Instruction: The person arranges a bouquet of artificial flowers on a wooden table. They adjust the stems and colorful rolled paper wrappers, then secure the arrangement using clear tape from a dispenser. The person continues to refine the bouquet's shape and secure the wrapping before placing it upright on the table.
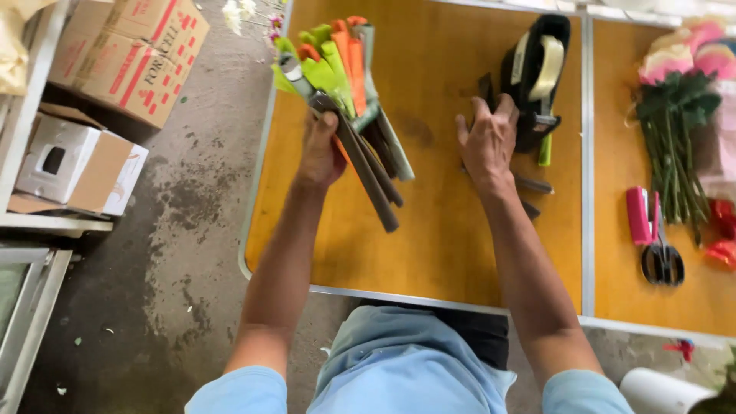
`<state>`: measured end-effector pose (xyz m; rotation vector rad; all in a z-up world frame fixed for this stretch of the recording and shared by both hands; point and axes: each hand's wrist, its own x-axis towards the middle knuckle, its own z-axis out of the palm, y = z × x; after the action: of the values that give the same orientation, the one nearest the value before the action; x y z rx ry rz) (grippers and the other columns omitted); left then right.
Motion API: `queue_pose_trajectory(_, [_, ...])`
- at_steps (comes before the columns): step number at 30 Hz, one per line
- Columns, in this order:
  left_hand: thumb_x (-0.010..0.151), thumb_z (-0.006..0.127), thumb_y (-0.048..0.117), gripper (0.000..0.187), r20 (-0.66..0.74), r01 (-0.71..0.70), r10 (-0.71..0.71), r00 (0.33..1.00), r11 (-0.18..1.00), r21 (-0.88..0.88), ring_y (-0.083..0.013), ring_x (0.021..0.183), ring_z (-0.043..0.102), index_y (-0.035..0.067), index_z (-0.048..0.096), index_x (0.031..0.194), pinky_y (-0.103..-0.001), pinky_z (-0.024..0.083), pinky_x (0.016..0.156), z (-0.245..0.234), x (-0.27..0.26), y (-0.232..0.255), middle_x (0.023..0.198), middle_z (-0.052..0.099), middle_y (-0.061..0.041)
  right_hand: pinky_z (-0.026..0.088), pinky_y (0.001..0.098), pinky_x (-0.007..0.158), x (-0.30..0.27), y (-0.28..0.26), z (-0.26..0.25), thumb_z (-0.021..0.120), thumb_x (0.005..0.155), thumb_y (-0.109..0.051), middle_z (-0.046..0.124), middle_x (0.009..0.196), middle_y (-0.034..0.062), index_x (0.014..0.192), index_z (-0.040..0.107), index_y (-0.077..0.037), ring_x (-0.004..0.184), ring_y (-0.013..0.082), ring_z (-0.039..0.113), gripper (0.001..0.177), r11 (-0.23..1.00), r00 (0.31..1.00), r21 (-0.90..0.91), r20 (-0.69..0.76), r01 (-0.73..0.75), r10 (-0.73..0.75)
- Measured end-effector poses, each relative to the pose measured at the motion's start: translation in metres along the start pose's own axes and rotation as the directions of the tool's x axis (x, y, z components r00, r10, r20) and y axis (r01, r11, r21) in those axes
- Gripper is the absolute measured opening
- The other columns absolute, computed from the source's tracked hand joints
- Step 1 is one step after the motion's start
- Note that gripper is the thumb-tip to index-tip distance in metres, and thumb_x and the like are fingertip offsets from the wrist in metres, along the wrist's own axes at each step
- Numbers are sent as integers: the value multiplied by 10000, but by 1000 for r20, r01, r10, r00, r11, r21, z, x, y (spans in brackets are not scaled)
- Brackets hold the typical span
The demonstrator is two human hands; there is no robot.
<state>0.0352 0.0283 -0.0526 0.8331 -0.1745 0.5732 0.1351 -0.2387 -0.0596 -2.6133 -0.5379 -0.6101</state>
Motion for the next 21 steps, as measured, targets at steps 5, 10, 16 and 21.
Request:
queue_pose_trajectory(5, [1004, 685, 481, 628, 179, 112, -68, 982, 962, -249, -392, 1293, 595, 22, 550, 1411, -649, 438, 1106, 33, -15, 17, 1357, 638, -242, 515, 525, 856, 4, 28, 44, 744, 948, -236, 631, 1109, 253, 1167, 753, -165, 1002, 451, 642, 230, 994, 997, -110, 77, 8, 1])
queue_pose_trajectory(10, [980, 730, 433, 588, 129, 89, -54, 990, 955, -284, -306, 1257, 649, 47, 597, 1402, -572, 495, 1097, 55, -18, 30, 1335, 689, -163, 529, 453, 786, 13, 0, 2, 640, 1003, -115, 693, 955, 127, 1096, 745, -143, 874, 370, 695, 143, 994, 998, 99, 39, 40, -45])
queue_pose_trajectory(16, [904, 733, 232, 312, 68, 130, -121, 990, 980, -154, -246, 852, 712, 22, 636, 1114, -484, 645, 804, 39, -7, 29, 894, 647, -100, 547, 315, 716, -2, -85, -96, 621, 1086, -8, 685, 973, 192, 1311, 577, 7, 826, 204, 670, 230, 481, 995, 872, -67, 94, -73])
queue_pose_trajectory(21, [877, 777, 240, 266, 93, 142, -140, 986, 990, -17, -173, 781, 622, 116, 558, 962, -376, 593, 701, 62, -13, 44, 801, 500, 6, 575, 276, 654, -14, -126, -96, 806, 900, 39, 707, 935, 146, 1227, 685, 30, 726, 155, 655, 349, 293, 969, 955, 122, -55, -214])
